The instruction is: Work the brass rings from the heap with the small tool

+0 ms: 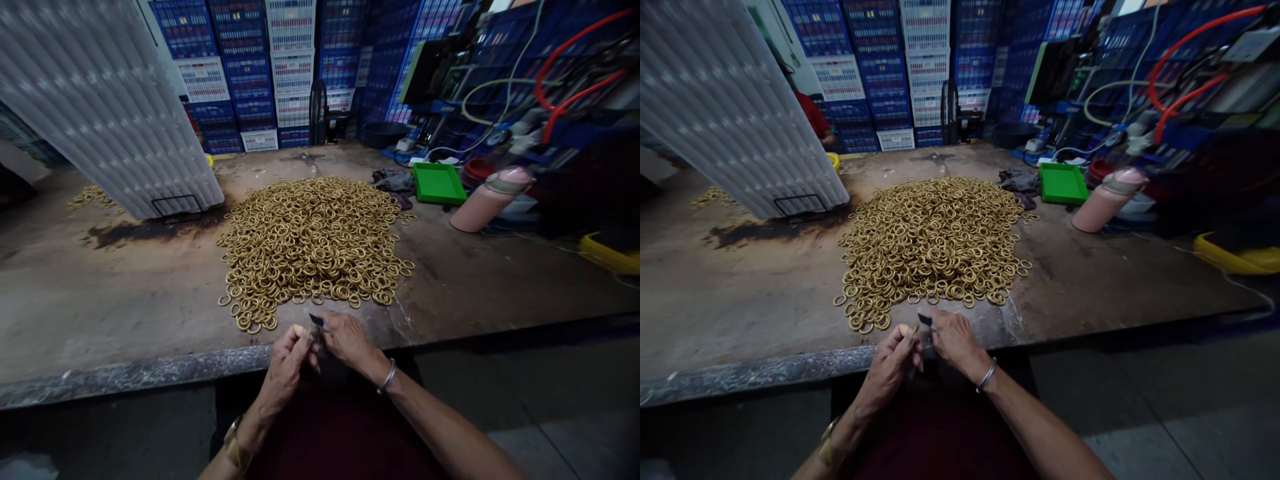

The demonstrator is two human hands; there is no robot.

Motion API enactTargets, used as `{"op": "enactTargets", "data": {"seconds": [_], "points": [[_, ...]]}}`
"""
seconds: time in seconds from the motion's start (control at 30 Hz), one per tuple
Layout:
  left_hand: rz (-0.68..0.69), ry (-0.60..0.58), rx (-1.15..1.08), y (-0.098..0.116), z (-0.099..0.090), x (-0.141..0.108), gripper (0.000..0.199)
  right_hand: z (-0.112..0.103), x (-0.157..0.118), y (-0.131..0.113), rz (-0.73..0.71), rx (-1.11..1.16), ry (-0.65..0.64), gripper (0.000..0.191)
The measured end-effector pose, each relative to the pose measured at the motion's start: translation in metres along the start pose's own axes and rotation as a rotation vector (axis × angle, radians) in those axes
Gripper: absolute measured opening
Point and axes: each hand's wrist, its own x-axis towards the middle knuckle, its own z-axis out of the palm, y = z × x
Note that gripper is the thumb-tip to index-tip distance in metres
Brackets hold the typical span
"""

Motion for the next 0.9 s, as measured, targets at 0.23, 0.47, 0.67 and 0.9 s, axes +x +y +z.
{"op": "enactTargets", "data": {"seconds": [0.23, 0.47, 0.67, 0.9], "points": [[-0.067, 0.073, -0.367, 0.002, 0.0, 0.002, 0.022, 0.003, 0.019, 0.011, 0.083, -0.046, 0.229, 0.02], [-0.149, 0.063, -0.557, 0.001, -0.009, 0.008, 0.015, -0.002, 0.032, -0.003, 0.105, -0.143, 0.157, 0.012], [-0.254, 0.082, -0.706, 0.002, -0.013, 0.014, 0.021, 0.003, 0.029, -0.001, 0.127, -0.154, 0.183, 0.018], [-0.177, 0.106, -0.493, 0.003, -0.011, 0.018, 0.024, 0.002, 0.028, 0.004, 0.059, -0.002, 0.178, 0.019]]}}
